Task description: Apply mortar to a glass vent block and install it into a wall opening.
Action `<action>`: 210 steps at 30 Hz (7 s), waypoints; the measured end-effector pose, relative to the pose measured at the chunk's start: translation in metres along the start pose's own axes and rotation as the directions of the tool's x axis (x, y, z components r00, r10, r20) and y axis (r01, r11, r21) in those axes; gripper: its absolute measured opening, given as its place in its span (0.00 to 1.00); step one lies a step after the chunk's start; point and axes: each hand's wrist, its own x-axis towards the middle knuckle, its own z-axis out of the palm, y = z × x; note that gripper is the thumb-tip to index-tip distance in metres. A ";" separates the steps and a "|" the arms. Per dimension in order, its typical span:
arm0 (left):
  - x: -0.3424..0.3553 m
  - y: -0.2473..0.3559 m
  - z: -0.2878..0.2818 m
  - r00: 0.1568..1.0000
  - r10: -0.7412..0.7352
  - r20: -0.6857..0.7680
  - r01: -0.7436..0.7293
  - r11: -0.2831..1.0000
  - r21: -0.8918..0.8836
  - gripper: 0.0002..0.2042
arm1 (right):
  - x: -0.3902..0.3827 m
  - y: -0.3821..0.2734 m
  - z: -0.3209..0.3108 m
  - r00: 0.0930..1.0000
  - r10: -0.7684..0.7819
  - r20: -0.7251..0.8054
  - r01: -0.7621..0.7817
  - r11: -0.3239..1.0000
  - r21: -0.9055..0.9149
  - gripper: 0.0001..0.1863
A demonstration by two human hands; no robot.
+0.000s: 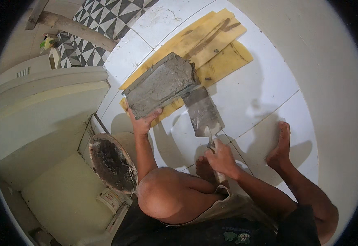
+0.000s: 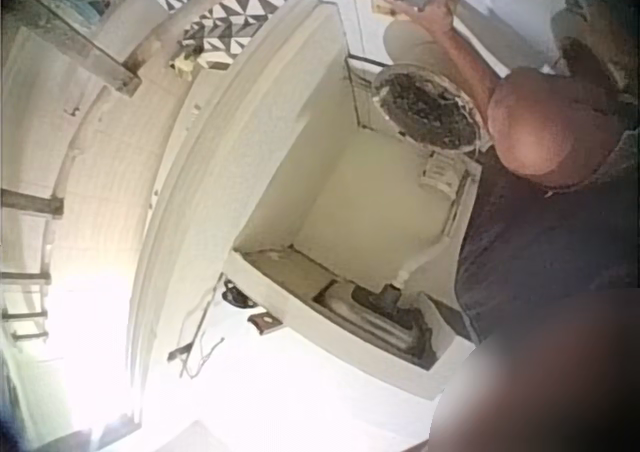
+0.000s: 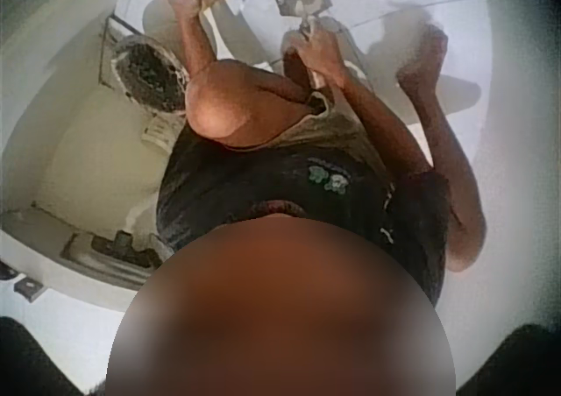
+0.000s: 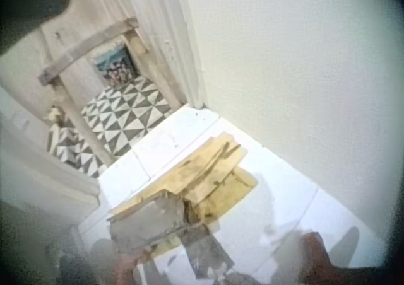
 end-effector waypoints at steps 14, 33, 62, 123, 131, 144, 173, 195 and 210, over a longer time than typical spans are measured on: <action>0.007 0.011 -0.001 0.994 -0.088 0.058 0.087 0.996 0.026 0.37 | -0.014 0.047 -0.049 0.951 -0.241 -0.192 0.243 0.970 -0.016 0.14; 0.034 0.020 -0.005 0.995 -0.043 0.089 0.057 0.987 -0.152 0.34 | -0.038 0.013 0.005 0.996 0.020 -0.083 -0.004 0.983 0.183 0.22; 0.020 0.012 -0.001 0.997 -0.036 0.065 0.044 0.992 -0.116 0.32 | -0.037 -0.017 -0.028 0.918 -0.082 0.388 -0.281 0.554 0.784 0.16; -0.019 -0.010 -0.013 0.930 -0.354 -0.104 0.355 0.935 -0.002 0.35 | 0.089 -0.035 -0.162 0.767 0.163 0.621 -0.516 0.732 0.445 0.11; -0.019 -0.009 -0.015 0.933 -0.349 -0.083 0.357 0.926 0.122 0.33 | 0.080 -0.041 -0.163 0.793 -0.063 0.606 -0.302 0.824 0.480 0.11; -0.026 -0.019 -0.026 0.932 -0.361 -0.047 0.356 0.930 -0.090 0.39 | 0.085 -0.038 -0.159 0.837 -0.105 0.536 -0.042 0.966 0.255 0.09; 0.000 0.036 0.009 1.000 -0.006 0.010 0.007 0.999 -0.049 0.59 | 0.090 0.030 -0.190 0.825 0.050 0.563 -0.337 0.843 0.419 0.09; -0.015 -0.001 -0.049 0.963 -0.263 0.055 0.251 0.954 0.162 0.63 | 0.249 -0.093 -0.169 0.718 -0.117 0.686 0.093 0.993 0.072 0.16; -0.005 0.014 -0.036 0.974 -0.214 0.067 0.195 0.956 0.220 0.59 | 0.118 -0.006 -0.168 0.876 0.074 0.476 -0.285 0.876 0.389 0.10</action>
